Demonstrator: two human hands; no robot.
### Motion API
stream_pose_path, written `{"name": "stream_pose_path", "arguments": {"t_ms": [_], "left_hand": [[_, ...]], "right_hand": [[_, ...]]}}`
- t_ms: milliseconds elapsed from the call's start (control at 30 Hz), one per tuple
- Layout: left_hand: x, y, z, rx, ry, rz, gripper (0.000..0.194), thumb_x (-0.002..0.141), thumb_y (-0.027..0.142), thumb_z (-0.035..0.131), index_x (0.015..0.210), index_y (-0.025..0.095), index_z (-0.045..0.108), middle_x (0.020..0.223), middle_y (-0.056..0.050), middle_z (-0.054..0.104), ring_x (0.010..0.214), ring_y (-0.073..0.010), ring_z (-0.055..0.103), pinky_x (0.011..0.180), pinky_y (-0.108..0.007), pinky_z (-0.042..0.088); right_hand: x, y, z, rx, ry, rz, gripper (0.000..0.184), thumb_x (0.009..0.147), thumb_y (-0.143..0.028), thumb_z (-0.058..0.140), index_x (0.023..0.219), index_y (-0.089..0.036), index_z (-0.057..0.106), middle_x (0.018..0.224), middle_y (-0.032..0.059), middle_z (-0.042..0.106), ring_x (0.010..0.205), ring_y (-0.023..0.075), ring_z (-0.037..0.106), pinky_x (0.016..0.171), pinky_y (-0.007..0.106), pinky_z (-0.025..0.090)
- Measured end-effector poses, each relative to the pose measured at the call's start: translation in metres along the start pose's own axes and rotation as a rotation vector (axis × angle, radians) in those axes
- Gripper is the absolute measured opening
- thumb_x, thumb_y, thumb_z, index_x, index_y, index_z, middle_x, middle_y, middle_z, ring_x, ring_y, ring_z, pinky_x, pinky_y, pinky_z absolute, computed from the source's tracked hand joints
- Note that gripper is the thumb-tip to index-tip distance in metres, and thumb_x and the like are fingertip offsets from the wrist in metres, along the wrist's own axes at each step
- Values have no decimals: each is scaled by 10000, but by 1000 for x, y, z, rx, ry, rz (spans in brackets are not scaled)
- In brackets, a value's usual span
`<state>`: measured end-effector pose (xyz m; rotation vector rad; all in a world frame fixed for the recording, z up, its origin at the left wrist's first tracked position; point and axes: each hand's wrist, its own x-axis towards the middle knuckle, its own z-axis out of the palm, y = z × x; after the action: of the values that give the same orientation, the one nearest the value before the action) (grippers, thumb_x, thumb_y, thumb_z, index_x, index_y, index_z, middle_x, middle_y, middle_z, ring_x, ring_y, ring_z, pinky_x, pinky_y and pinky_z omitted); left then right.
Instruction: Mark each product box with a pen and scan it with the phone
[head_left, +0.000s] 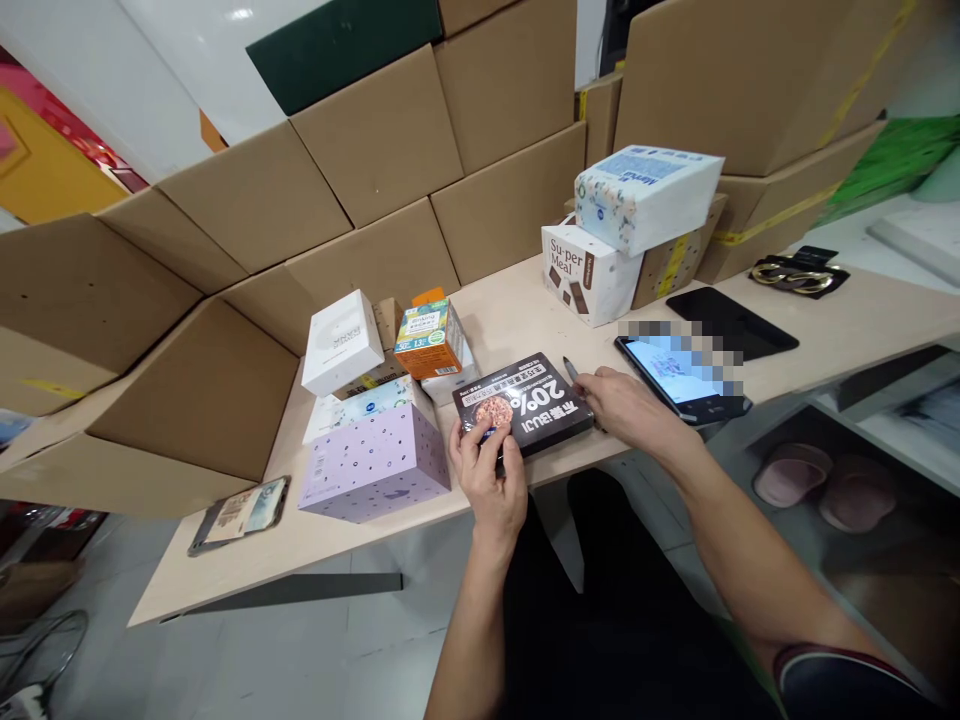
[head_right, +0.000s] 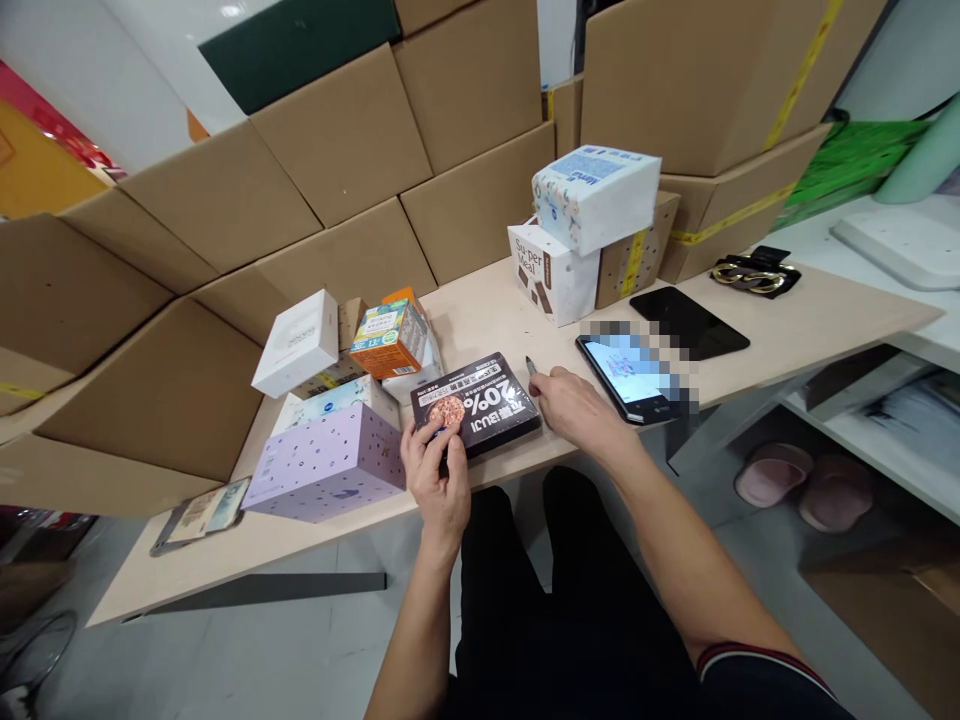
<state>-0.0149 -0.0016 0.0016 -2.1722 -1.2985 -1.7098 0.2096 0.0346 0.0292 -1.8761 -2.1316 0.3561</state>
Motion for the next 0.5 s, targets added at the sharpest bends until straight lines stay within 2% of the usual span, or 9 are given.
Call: {"name": "stream_pose_path", "arguments": {"t_ms": [100, 200, 367, 500], "left_hand": [[2, 2, -1, 13, -29, 6, 255, 949, 149, 566, 1159, 202, 701, 1095, -71, 736, 1071, -189, 660, 1176, -541, 385], [3, 2, -1, 21, -39, 19, 277, 948, 135, 563, 1185, 195, 691, 1105, -76, 738, 1074, -190, 656, 1174, -541, 384], [2, 2, -1, 36, -30, 31, 256, 949, 130, 565, 1162, 182, 695, 1098, -85, 734, 1077, -191, 662, 1164, -545, 397], [2, 3, 0, 46, -18, 34, 250, 946, 123, 565, 1153, 179, 694, 1100, -87, 733, 1081, -192, 666, 1159, -549, 404]], "right_hand": [[0, 6, -1, -64, 11, -55, 371, 888, -47, 364, 1057, -168, 671, 999, 138, 621, 845, 230, 589, 779, 337, 434], [-2, 0, -7, -173, -17, -80, 400, 849, 4, 390, 1067, -181, 670, 1042, 139, 625, 903, 255, 585, 800, 354, 440], [-2, -20, -20, -375, -78, -73, 385, 919, -45, 380, 1174, -173, 638, 1117, 168, 637, 999, 296, 601, 775, 349, 436], [0, -15, -32, -423, -39, -73, 289, 890, -59, 459, 1109, -171, 610, 1068, 155, 640, 932, 265, 631, 677, 304, 404]]}}
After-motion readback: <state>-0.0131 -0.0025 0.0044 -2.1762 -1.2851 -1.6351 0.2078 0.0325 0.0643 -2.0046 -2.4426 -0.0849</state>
